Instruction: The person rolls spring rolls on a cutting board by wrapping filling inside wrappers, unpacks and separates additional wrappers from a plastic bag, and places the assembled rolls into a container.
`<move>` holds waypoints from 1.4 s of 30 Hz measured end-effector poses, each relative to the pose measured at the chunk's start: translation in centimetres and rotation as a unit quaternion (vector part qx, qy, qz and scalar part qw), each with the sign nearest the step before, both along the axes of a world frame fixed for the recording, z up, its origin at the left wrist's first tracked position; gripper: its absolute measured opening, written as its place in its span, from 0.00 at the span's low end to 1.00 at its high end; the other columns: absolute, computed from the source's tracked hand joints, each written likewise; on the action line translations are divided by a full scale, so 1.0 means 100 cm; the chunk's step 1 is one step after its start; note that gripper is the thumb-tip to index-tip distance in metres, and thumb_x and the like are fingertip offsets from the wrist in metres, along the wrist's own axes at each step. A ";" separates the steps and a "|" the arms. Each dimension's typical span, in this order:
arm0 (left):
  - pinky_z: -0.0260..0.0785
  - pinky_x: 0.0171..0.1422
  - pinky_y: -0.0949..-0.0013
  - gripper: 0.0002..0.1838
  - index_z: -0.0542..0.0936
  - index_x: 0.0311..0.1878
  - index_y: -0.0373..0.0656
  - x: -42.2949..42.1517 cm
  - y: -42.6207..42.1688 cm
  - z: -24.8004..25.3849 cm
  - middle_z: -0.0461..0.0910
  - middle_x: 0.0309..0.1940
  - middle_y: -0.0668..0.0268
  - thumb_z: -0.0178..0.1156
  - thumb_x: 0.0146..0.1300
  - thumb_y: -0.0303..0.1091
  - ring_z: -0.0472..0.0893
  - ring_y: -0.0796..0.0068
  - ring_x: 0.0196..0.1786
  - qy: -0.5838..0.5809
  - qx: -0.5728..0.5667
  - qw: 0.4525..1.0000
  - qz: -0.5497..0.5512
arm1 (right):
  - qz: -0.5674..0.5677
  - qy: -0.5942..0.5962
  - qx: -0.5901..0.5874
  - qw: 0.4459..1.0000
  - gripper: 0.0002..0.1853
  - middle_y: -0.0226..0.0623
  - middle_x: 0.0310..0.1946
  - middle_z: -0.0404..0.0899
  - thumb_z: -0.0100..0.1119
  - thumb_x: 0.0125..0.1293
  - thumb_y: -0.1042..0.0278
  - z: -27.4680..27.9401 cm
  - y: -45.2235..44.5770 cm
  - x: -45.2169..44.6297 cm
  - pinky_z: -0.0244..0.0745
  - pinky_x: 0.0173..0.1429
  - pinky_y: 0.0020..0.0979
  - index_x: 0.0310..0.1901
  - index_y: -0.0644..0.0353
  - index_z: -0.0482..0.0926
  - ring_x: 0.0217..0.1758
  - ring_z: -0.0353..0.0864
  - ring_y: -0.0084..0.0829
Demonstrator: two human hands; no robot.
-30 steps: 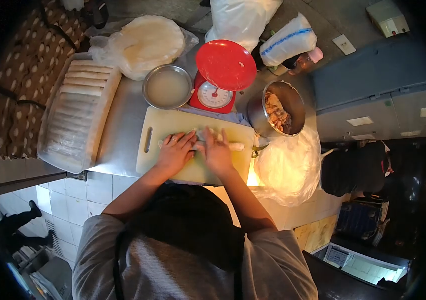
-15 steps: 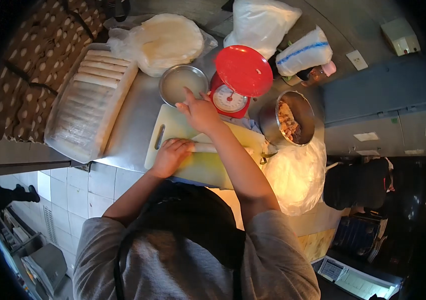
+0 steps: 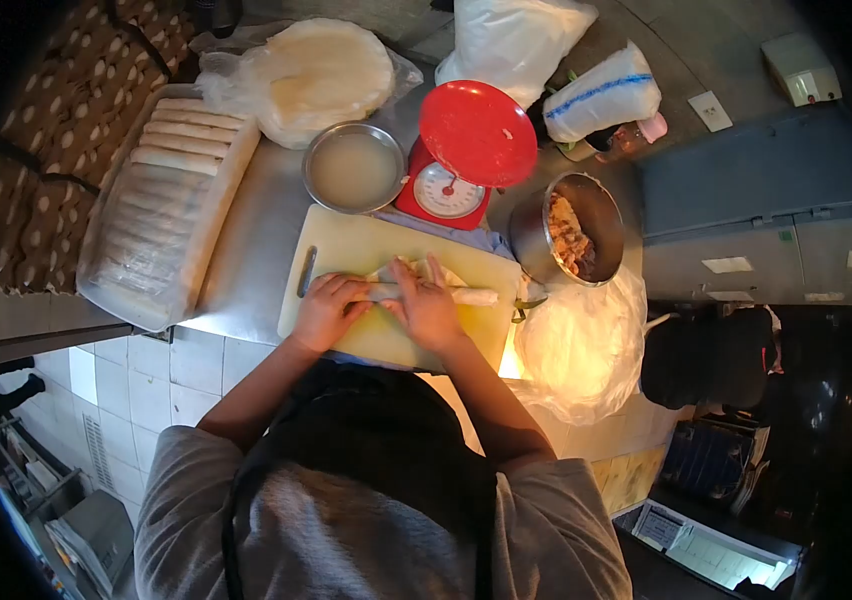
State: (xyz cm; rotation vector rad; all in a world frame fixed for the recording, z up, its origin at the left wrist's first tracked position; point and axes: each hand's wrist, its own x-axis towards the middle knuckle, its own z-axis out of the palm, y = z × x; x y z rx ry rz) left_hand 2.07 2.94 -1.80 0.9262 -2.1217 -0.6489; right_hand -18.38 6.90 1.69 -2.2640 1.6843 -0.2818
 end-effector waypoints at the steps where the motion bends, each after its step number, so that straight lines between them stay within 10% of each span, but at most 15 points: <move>1: 0.69 0.55 0.61 0.14 0.81 0.41 0.45 0.000 -0.001 0.001 0.82 0.42 0.66 0.68 0.50 0.31 0.78 0.62 0.48 -0.004 -0.004 1.000 -0.003 | 0.017 -0.027 -0.008 0.999 0.34 0.42 0.57 0.78 0.52 0.67 0.55 0.000 -0.001 0.006 0.41 0.78 0.51 0.69 0.63 0.55 0.55 0.80 0.42; 30: 0.68 0.56 0.61 0.13 0.80 0.40 0.45 -0.001 0.001 0.010 0.81 0.40 0.66 0.68 0.50 0.33 0.77 0.62 0.48 -0.013 -0.020 1.000 0.000 | -0.150 0.040 -0.089 0.984 0.29 0.42 0.55 0.78 0.55 0.66 0.58 -0.001 0.042 -0.049 0.49 0.73 0.52 0.64 0.64 0.62 0.55 0.78 0.43; 42: 0.70 0.54 0.60 0.13 0.81 0.42 0.47 -0.033 -0.019 0.020 0.80 0.40 0.64 0.65 0.51 0.31 0.78 0.61 0.47 -0.087 0.002 0.986 -0.140 | -0.068 -0.213 0.014 0.975 0.11 0.37 0.32 0.78 0.69 0.51 0.71 0.003 0.013 -0.102 0.72 0.46 0.37 0.38 0.56 0.83 0.38 0.78 0.41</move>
